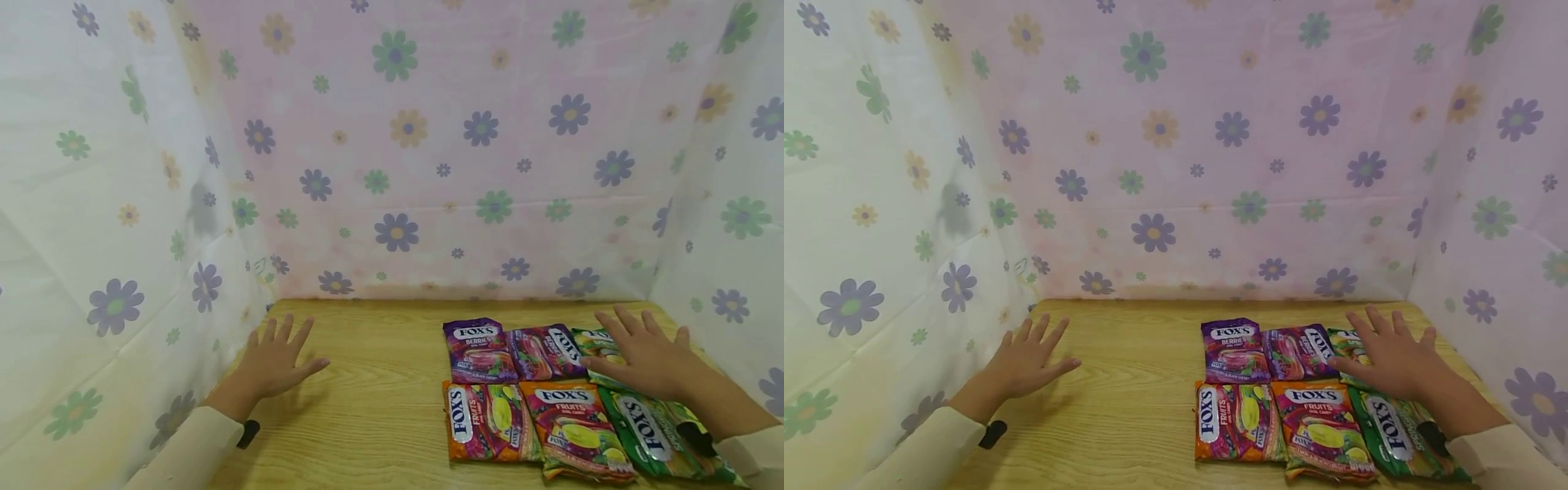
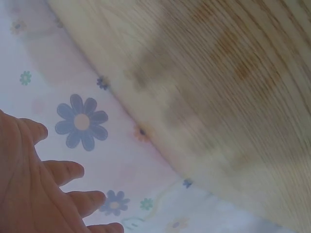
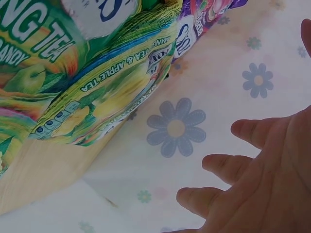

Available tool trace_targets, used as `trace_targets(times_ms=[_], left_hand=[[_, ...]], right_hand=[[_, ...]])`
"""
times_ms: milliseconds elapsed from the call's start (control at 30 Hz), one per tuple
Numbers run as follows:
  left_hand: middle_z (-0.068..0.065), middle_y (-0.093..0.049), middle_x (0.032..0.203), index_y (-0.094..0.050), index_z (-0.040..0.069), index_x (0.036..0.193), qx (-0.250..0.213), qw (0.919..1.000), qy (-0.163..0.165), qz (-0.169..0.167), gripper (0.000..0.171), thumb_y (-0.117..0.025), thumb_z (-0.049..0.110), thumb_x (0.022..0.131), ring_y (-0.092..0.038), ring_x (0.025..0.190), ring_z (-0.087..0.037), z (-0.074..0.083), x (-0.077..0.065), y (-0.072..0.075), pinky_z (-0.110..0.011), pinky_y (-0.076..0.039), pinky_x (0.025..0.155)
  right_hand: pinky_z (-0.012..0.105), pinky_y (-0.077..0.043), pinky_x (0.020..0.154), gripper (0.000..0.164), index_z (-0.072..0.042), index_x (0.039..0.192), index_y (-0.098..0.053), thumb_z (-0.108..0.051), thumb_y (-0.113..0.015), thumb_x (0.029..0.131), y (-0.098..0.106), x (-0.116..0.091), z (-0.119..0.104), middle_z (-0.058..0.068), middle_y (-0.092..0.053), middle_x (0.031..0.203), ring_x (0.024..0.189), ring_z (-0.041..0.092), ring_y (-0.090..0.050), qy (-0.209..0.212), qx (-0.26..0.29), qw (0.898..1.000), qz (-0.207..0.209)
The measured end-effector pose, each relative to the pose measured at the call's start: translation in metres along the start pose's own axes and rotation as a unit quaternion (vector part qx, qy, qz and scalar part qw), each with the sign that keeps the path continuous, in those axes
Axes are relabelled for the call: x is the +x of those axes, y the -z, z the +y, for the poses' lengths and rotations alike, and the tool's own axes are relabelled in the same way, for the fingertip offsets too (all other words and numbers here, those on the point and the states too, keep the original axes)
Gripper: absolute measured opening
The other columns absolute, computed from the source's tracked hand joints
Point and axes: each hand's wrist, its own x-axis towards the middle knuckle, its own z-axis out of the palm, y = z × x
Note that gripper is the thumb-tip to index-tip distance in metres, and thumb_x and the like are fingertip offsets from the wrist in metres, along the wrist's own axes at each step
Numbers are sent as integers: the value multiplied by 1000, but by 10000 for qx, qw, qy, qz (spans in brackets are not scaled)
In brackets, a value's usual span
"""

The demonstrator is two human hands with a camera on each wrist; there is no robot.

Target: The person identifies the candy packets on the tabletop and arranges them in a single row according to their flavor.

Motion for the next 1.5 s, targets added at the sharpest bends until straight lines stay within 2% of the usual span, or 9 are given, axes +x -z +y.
trace_targets(times_ms=[367,767,967,1133,1300,1500], left_hand=[[-24,-19,170,-20,24,167,-81,9998,-86,-142,102,-30,90,89,-17,153,-57,21,10,-6,-83,-13,113],[-23,-20,170,-22,24,167,-279,9991,-136,-276,101,-30,90,90,-19,154,-54,46,21,-12,-83,-15,114],[-21,-19,171,-20,27,167,-473,9978,-258,-393,103,-27,92,88,-16,156,-51,66,32,-15,-80,-13,117],[-19,-19,171,-20,25,167,-705,9958,-341,-478,102,-32,89,89,-17,157,-48,83,37,-15,-77,-15,119],[-20,-22,170,-20,22,167,-828,9948,-473,-351,102,-32,89,90,-25,155,-45,91,42,-22,-72,-22,120],[-20,-31,167,-23,14,166,-1000,9931,-600,-105,104,-33,87,92,-34,152,-41,100,48,-27,-62,-31,121]], right_hand=[[97,2,90,104,-10,164,-25,-79,-52,92,0,6,-13,36,-19,164,140,72,-15,-25,-63,10000,-65],[97,0,90,101,-7,163,-28,-77,-51,93,-2,16,-30,35,-16,166,141,72,-15,63,-45,10000,-25],[97,0,92,101,-7,162,-32,-77,-52,93,-5,23,-40,35,-18,166,141,73,-15,117,169,9998,17],[96,-2,94,101,-8,161,-36,-80,-51,91,-10,28,-46,34,-21,165,143,69,-18,166,283,9995,48],[94,-9,97,99,-6,159,-37,-78,-52,92,-12,31,-51,33,-27,163,144,64,-26,143,467,9988,100],[81,-35,102,96,0,157,-38,-73,-52,96,-9,38,-60,34,-39,157,138,59,-41,195,971,9951,-71]])
